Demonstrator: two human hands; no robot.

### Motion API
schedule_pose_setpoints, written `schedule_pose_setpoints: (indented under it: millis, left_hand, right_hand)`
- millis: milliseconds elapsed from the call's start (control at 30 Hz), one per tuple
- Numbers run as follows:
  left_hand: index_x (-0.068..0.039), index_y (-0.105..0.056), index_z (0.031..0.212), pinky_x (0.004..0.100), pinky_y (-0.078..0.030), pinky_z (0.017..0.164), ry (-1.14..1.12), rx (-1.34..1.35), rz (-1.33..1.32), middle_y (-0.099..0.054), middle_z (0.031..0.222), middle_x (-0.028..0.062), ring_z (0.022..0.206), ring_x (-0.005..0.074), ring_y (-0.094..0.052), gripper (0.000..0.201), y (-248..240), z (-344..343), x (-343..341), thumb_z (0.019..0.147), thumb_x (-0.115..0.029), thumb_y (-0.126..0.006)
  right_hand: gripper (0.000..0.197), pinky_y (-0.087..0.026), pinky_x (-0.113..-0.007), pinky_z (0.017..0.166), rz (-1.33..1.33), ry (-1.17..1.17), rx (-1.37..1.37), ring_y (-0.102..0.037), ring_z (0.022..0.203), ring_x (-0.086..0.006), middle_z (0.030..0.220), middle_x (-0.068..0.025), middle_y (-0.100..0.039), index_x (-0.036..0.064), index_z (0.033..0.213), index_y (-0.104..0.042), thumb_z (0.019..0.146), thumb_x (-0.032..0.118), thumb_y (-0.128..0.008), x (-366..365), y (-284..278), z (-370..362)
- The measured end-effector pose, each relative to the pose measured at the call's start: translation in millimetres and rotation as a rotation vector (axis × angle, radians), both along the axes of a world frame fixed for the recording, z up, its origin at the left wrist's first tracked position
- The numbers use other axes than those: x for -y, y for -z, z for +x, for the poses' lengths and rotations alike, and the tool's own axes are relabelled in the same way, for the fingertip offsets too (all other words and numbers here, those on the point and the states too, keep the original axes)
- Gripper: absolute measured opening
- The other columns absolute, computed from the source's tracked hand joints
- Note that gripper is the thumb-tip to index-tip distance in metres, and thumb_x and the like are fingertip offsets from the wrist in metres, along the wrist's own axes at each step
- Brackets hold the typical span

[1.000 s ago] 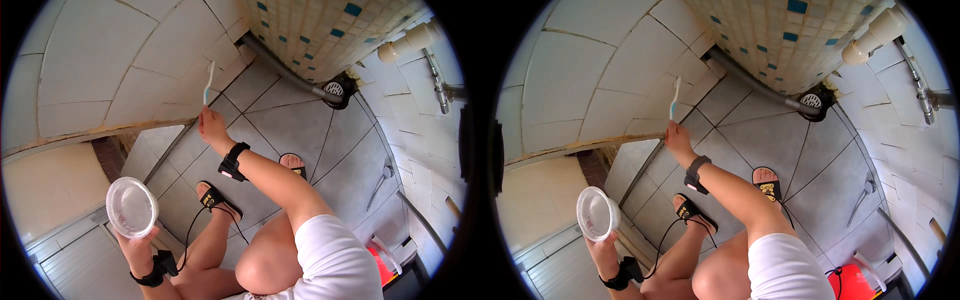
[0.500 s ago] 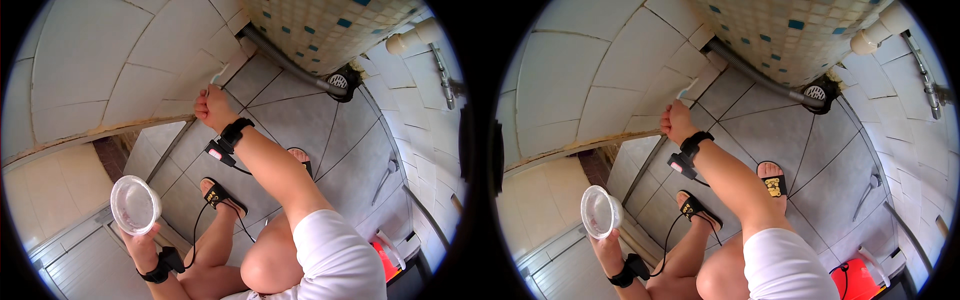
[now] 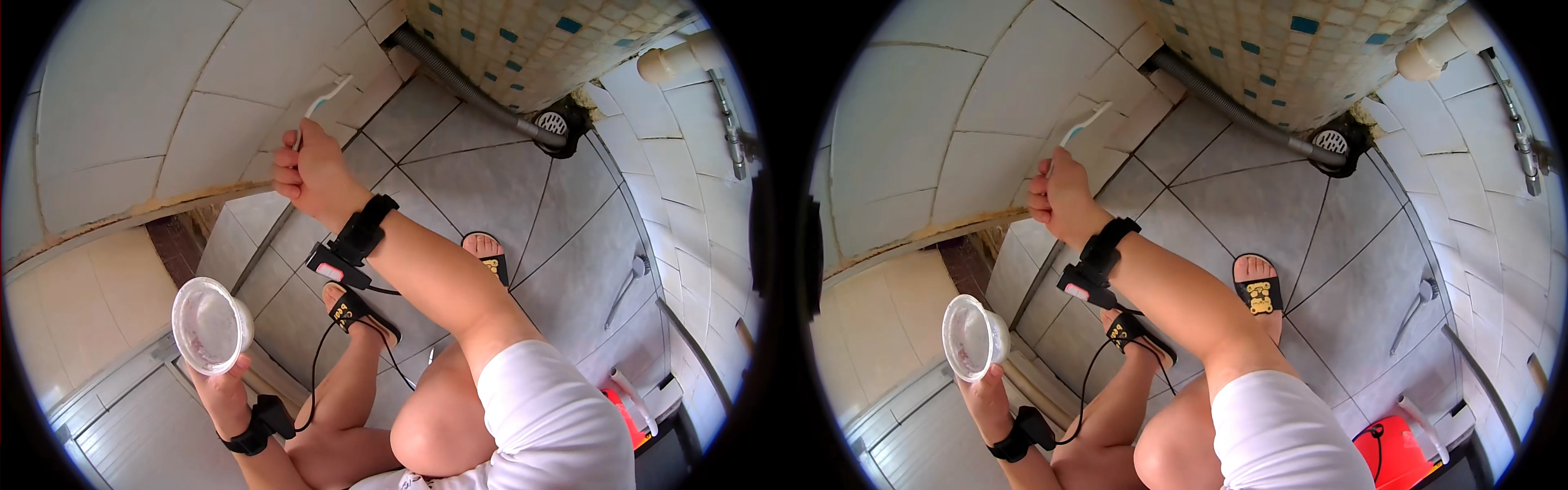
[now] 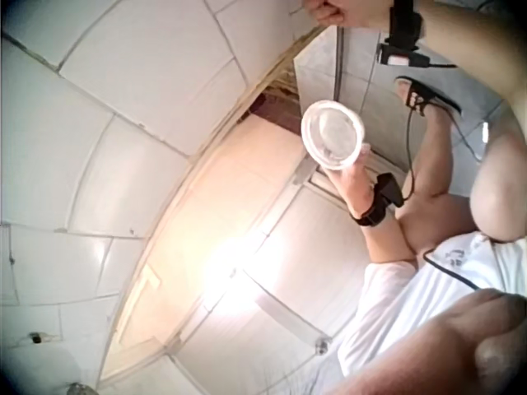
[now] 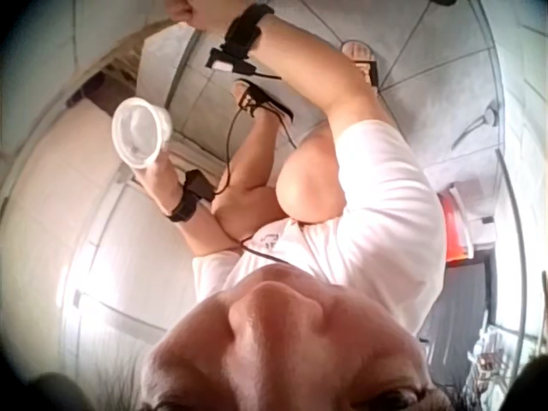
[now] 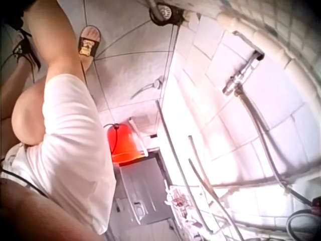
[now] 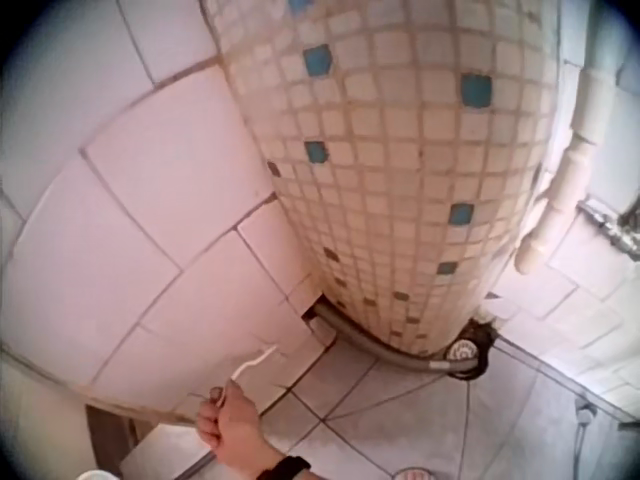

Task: The person is scrubbing bathroom wall tiles with a toothbrush.

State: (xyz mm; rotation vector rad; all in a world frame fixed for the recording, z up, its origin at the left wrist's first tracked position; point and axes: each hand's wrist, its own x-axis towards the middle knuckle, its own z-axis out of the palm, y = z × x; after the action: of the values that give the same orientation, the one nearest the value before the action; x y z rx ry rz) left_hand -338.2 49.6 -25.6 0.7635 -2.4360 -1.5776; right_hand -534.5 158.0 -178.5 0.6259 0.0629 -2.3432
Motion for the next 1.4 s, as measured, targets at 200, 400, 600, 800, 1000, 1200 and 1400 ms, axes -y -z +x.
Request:
schedule_pose_setpoints:
  millis: [200, 400, 600, 800, 1000, 1200, 1400]
  left_hand:
    - [0.001, -0.046, 0.113, 0.026, -0.038, 0.081, 0.003, 0.014, 0.023, -0.053, 0.102, 0.0026, 0.091, 0.0129, -0.05, 0.072, 3.7, -0.5, -2.9, 0.056, -0.023, -0.081]
    - [0.003, -0.036, 0.125, 0.0318, -0.03, 0.095, 0.072, 0.067, -0.01, -0.046, 0.12, 0.0082, 0.11, 0.018, -0.043, 0.079, 2.6, 8.4, 19.2, 0.065, -0.03, -0.076]
    - [0.003, -0.036, 0.125, 0.0319, -0.029, 0.096, 0.107, 0.05, 0.012, -0.046, 0.121, 0.0083, 0.112, 0.0182, -0.043, 0.079, 5.0, 6.3, 15.1, 0.065, -0.031, -0.075]
    - [0.003, -0.035, 0.126, 0.0322, -0.029, 0.097, 0.107, 0.073, 0.009, -0.044, 0.125, 0.0103, 0.115, 0.0192, -0.041, 0.08, 2.1, 7.4, 20.8, 0.065, -0.029, -0.075]
    - [0.003, -0.033, 0.127, 0.0328, -0.028, 0.098, 0.117, 0.084, 0.016, -0.042, 0.126, 0.0121, 0.117, 0.0207, -0.04, 0.081, 2.6, 3.7, 10.9, 0.065, -0.029, -0.075]
    - [0.003, -0.033, 0.127, 0.0329, -0.027, 0.099, 0.098, 0.094, 0.009, -0.042, 0.127, 0.0128, 0.118, 0.0211, -0.039, 0.081, 1.1, 6.1, 21.2, 0.065, -0.028, -0.075]
    - [0.003, -0.032, 0.127, 0.0329, -0.027, 0.099, 0.114, 0.098, 0.004, -0.042, 0.127, 0.0133, 0.118, 0.0213, -0.039, 0.081, 4.5, 1.4, 15.4, 0.065, -0.027, -0.074]
  right_hand:
    - [0.021, -0.013, -0.024, 0.037, 0.103, 0.012, 0.052, -0.017, 0.04, -0.0087, 0.051, 0.0038, -0.022, 0.0134, 0.072, -0.034, 0.087, 0.029, -0.031, -11.6, 45.8, -10.6]
    - [0.026, -0.014, -0.024, 0.037, 0.118, -0.006, -0.149, -0.018, 0.04, -0.0086, 0.05, 0.0038, -0.024, 0.0136, 0.073, -0.034, 0.088, 0.034, -0.03, -5.8, -26.7, 8.7]
    - [0.027, -0.016, -0.025, 0.037, 0.152, 0.014, 0.016, -0.019, 0.04, -0.009, 0.05, 0.0033, -0.025, 0.0136, 0.075, -0.034, 0.089, 0.036, -0.03, 0.9, 12.4, 3.5]
    - [0.025, -0.015, -0.025, 0.037, 0.182, -0.022, -0.189, -0.019, 0.04, -0.0089, 0.05, 0.0034, -0.024, 0.0146, 0.075, -0.033, 0.089, 0.034, -0.028, 5.2, -3.6, 8.5]
    - [0.025, -0.015, -0.025, 0.037, 0.339, -0.072, 0.062, -0.02, 0.039, -0.0087, 0.05, 0.0034, -0.025, 0.0141, 0.071, -0.034, 0.087, 0.033, -0.032, -11.6, 77.7, -2.5]
    - [0.025, -0.014, -0.025, 0.036, 0.316, 0.087, -0.092, -0.019, 0.038, -0.0091, 0.049, 0.003, -0.025, 0.0137, 0.07, -0.033, 0.086, 0.032, -0.032, -33.9, 38.5, -28.0]
    - [0.025, -0.014, -0.026, 0.037, 0.27, 0.064, 0.088, -0.018, 0.039, -0.0095, 0.05, 0.0028, -0.025, 0.0135, 0.069, -0.034, 0.086, 0.031, -0.032, -42.1, 80.5, -45.8]
